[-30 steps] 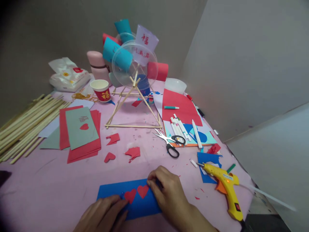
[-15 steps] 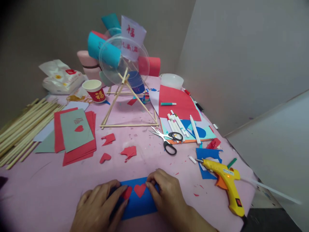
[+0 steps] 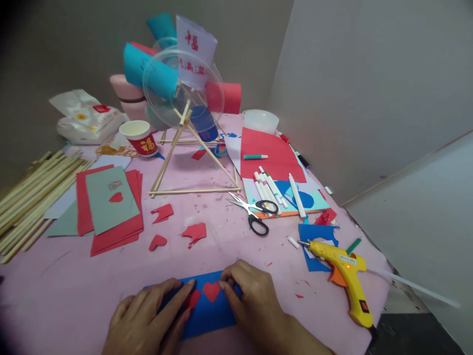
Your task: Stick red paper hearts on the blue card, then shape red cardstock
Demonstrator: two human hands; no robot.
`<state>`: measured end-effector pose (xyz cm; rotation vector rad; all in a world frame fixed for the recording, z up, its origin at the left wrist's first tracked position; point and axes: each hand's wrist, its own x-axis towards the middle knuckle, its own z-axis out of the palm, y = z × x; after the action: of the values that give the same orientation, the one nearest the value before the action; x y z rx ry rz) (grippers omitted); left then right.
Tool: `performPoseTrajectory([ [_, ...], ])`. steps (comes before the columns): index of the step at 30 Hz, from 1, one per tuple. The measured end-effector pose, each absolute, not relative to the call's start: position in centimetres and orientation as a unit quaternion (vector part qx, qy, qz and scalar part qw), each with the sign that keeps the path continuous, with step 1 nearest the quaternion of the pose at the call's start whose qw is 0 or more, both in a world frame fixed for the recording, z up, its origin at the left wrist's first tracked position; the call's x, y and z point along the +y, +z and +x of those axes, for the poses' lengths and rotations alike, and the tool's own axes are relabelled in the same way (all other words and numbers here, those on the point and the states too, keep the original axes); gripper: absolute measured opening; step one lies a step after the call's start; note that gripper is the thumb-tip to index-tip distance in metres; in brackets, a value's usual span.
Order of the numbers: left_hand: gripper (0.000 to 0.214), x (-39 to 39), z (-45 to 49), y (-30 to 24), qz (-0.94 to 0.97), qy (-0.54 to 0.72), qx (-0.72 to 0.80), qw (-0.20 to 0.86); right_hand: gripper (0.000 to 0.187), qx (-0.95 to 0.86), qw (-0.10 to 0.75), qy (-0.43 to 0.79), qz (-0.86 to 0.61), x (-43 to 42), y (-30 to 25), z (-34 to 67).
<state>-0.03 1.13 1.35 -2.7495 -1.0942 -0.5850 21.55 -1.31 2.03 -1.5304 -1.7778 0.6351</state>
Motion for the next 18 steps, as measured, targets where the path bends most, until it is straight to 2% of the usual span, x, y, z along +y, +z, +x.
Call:
performPoseTrajectory([
  [9,0.027,1.06,-0.13,1.27,-0.909,-0.181,-0.370,0.059,0.008,-0.696,0.334,0.245,-0.587,-1.39,1.82,21.51],
  [18,0.032,1.12,-0.53,1.59,-0.907,-0.192,-0.374,0.035,0.008,-0.695,0.341,0.252,-0.581,-1.37,1.79,21.54],
])
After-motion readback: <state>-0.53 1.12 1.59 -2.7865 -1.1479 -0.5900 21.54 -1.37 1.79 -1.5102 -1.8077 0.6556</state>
